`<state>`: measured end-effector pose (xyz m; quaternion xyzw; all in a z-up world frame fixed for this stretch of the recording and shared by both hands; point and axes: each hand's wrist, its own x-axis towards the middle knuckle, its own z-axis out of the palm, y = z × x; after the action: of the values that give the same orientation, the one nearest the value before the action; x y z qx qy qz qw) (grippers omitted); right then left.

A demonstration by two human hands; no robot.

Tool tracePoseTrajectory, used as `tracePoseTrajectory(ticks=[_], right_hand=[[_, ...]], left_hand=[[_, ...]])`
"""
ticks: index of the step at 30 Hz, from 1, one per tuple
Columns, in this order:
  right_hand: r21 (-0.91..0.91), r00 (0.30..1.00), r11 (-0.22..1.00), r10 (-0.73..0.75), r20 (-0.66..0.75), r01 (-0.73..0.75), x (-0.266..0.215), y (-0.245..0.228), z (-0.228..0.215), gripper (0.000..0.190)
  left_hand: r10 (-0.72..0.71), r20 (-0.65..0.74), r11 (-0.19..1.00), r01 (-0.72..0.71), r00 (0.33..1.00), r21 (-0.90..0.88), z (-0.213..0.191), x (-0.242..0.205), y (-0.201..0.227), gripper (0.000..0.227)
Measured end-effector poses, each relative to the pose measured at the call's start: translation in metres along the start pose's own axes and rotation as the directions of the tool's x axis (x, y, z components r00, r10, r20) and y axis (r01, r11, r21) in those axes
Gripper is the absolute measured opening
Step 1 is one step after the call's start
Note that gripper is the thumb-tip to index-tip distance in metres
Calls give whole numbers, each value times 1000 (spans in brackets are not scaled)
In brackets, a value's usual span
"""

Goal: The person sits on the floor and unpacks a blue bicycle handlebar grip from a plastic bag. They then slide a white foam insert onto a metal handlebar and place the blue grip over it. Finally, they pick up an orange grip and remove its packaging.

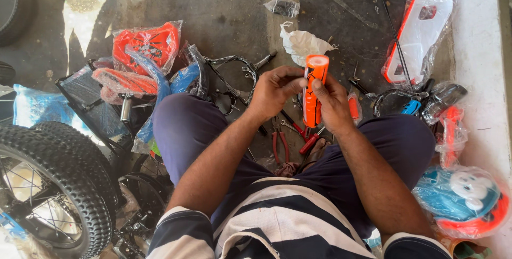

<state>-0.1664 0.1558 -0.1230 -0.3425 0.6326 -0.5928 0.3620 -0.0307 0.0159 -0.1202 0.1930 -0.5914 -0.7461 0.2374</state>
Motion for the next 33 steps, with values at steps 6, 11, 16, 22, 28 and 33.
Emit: tracePoseTrajectory(ticks=[6,11,16,22,28,33], right_hand=[[45,1000,999,8,20,-9,1,-5,-1,52],[-77,996,993,-87,-12,86,-1,-14,9,49],[-241,983,954,-182,14,180,-3,-23,15,52],[-257,989,955,-150,1,145,-2,-15,14,53],[-275,984,946,-175,0,169,-2,-12,12,54],[-323,981,926,-192,41,195,-3,-14,15,53]], left_hand=[[-62,2,998,62,998,8,-5,0,1,28],[2,-51,987,6,999,159,-2,-7,17,32],[69,-91,908,-24,993,418,-1,-11,26,31],[90,-36,934,-72,995,349,-5,-10,21,26],[99,-30,954,-86,995,286,-5,-10,16,26],[74,-121,909,-17,990,417,-2,-12,21,23]])
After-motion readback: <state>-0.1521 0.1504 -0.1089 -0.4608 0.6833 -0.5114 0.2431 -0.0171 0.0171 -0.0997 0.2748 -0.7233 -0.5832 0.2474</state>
